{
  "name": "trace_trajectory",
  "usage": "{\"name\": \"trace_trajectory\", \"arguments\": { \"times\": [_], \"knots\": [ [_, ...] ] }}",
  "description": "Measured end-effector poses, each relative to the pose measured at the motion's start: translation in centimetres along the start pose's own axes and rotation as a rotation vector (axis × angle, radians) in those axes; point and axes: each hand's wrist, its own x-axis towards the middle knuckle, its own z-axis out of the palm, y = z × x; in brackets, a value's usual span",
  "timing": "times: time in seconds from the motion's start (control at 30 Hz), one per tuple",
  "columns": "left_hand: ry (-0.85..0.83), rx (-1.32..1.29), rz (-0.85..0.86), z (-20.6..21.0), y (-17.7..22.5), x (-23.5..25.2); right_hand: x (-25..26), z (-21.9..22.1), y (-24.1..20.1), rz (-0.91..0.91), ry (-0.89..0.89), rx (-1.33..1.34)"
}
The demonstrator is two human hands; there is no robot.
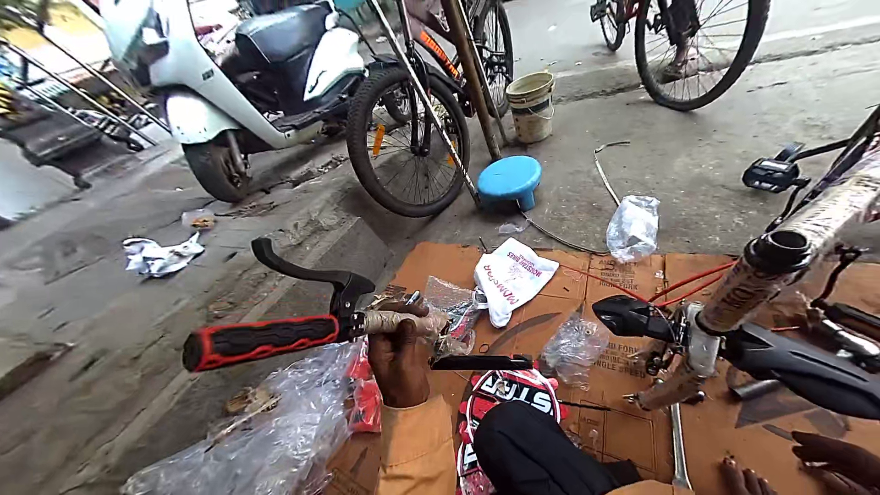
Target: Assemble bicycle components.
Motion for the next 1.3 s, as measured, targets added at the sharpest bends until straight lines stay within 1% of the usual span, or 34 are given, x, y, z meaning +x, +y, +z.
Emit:
{"name": "trace_trajectory", "arguments": {
  "times": [0.03,0.1,0.17,0.23,0.27,0.3,0.37,0.4,0.47,0.57,0.67,0.7,0.77,0.87,0.93,1.0,1.03,1.07,1.1,1.13,1.17,1.2,1.23,1.3],
  "knots": [
    [-0.028,-0.033,0.020,0.7,0.3,-0.3,0.2,-0.4,0.6,-0.096,-0.029,0.031],
    [-0.120,-0.067,0.060,2.4,1.0,-0.7,0.7,-1.0,-0.9,-0.244,-0.047,0.040],
    [-0.185,-0.096,0.083,4.8,2.0,-1.1,1.9,-0.6,-4.0,-0.393,0.018,-0.025],
    [-0.218,-0.105,0.092,7.4,3.0,-1.7,4.0,1.3,-7.2,-0.525,0.096,-0.151],
    [-0.238,-0.099,0.095,8.7,3.4,-2.1,5.1,2.4,-8.7,-0.569,0.085,-0.234],
    [-0.260,-0.078,0.102,9.9,3.9,-2.5,6.0,3.2,-10.2,-0.597,0.038,-0.317],
    [-0.310,-0.026,0.131,12.4,5.2,-3.3,7.4,4.2,-12.1,-0.595,-0.047,-0.484],
    [-0.333,-0.012,0.148,13.4,5.8,-3.8,7.9,4.5,-12.5,-0.583,-0.066,-0.546],
    [-0.371,-0.005,0.176,15.2,6.7,-4.6,8.3,4.6,-12.6,-0.603,-0.044,-0.614],
    [-0.477,-0.016,0.196,17.1,7.8,-5.5,7.9,4.7,-11.9,-0.673,-0.019,-0.583],
    [-0.558,-0.078,0.191,19.2,9.4,-5.8,6.5,4.2,-11.9,-0.661,0.042,-0.478],
    [-0.585,-0.100,0.189,19.8,10.0,-5.7,6.0,4.0,-11.9,-0.660,0.098,-0.483],
    [-0.674,-0.150,0.205,20.7,10.9,-5.1,5.2,3.8,-11.4,-0.688,0.290,-0.528],
    [-0.883,-0.271,0.206,21.3,11.7,-3.6,4.0,2.3,-10.5,-0.752,0.637,-0.585],
    [-1.033,-0.227,0.171,21.2,11.0,-3.2,2.6,0.5,-10.4,-0.770,0.801,-0.587],
    [-1.220,-0.093,0.117,20.9,9.9,-3.9,1.1,-1.5,-10.2,-0.780,0.915,-0.583],
    [-1.349,-0.060,0.077,20.8,9.7,-4.5,0.5,-2.5,-10.1,-0.788,0.962,-0.570],
    [-1.482,-0.063,0.051,20.8,9.5,-5.0,0.1,-3.5,-9.9,-0.794,1.005,-0.553],
    [-1.574,-0.128,0.027,20.9,9.1,-5.7,-0.1,-4.4,-9.6,-0.793,1.049,-0.532],
    [-1.609,-0.247,-0.024,21.1,8.6,-6.5,-0.3,-5.2,-9.2,-0.786,1.089,-0.508],
    [-1.598,-0.381,-0.085,21.5,8.4,-7.3,-0.4,-5.9,-8.8,-0.774,1.128,-0.478],
    [-1.545,-0.488,-0.119,22.1,8.7,-7.9,-0.2,-6.5,-8.6,-0.761,1.167,-0.433],
    [-1.482,-0.535,-0.108,22.8,9.5,-8.3,0.0,-6.9,-8.6,-0.740,1.201,-0.379],
    [-1.403,-0.483,-0.046,24.1,12.0,-8.9,0.5,-7.2,-8.9,-0.715,1.262,-0.233]
  ]
}}
